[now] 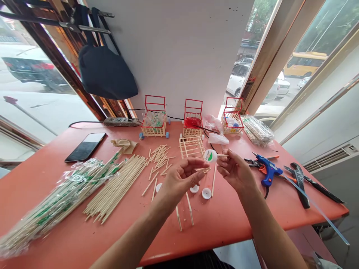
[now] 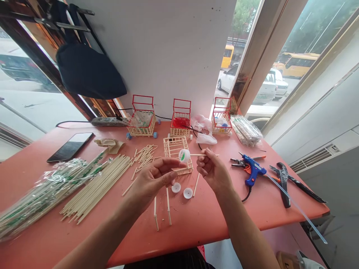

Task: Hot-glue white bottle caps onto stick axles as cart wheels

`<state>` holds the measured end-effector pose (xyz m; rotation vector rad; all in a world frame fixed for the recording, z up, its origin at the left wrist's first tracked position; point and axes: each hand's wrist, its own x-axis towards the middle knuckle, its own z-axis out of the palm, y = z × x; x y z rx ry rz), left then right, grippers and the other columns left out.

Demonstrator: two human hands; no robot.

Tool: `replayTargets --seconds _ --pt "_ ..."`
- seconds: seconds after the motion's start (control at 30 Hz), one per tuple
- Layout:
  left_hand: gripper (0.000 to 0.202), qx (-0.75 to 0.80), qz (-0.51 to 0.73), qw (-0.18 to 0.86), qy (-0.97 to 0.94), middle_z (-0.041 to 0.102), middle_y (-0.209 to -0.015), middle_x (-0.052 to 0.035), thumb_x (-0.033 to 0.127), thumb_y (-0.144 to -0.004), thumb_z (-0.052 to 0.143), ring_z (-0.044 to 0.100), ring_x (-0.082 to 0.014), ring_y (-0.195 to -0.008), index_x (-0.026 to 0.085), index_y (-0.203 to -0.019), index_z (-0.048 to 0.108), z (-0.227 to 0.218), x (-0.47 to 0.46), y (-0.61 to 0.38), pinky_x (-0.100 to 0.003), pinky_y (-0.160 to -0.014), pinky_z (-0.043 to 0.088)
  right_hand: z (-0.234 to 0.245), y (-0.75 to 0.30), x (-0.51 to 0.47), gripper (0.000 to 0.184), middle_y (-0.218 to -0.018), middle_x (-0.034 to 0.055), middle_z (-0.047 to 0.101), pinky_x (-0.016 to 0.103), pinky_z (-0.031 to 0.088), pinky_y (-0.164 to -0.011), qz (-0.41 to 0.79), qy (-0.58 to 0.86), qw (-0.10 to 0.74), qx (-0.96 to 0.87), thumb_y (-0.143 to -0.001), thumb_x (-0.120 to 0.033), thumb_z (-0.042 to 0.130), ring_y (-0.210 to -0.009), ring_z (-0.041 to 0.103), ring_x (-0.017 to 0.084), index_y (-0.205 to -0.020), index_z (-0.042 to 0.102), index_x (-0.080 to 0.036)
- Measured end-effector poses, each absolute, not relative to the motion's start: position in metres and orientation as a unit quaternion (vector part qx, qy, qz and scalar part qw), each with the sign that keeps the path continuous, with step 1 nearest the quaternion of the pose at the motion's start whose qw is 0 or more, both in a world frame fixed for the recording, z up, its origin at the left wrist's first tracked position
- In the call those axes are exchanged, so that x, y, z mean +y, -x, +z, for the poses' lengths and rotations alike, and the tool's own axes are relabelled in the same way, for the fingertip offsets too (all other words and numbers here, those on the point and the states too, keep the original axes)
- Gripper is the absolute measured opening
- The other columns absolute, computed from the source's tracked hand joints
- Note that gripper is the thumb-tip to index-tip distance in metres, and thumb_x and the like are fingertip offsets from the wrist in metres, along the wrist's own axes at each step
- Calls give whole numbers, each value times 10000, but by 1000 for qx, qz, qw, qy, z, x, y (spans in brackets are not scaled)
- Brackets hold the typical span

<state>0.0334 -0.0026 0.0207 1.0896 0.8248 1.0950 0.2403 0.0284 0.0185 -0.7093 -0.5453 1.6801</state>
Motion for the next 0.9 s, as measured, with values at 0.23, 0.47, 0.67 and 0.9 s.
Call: replayTargets --seconds 0.23,0.47,0.67,0.9 --pt "162 377 549 568 -484 668 -644 12 321 -791 789 561 -99 -569 167 -821 753 17 -8 -42 -207 -560 455 16 -240 31 246 -609 -55 583 127 371 -363 723 295 583 -223 -731 -214 888 -495 505 66 -768 648 -176" --pt "253 420 537 525 -510 571 -594 45 384 -801 771 491 -94 -544 172 -938 787 13 -10 -38 -197 -517 396 17 -241 31 241 -617 -59 577 128 368 -362 730 283 585 -211 -751 -196 868 -495 518 65 -796 632 -175" --pt "224 463 495 480 -557 697 -689 5 394 -887 697 555 -107 -534 180 -834 738 -11 -14 -24 -225 -541 453 25 -251 31 287 -639 -63 571 145 398 -387 718 241 626 -187 -788 -163 822 -518 552 68 -738 542 -201" --pt "214 467 460 270 -705 777 -981 -63 242 -976 574 739 -210 -871 213 -907 775 -24 -19 -12 -313 -792 577 31 -260 31 323 -632 -66 561 157 422 -393 693 231 658 -183 -806 -144 801 -505 550 69 -709 501 -211"
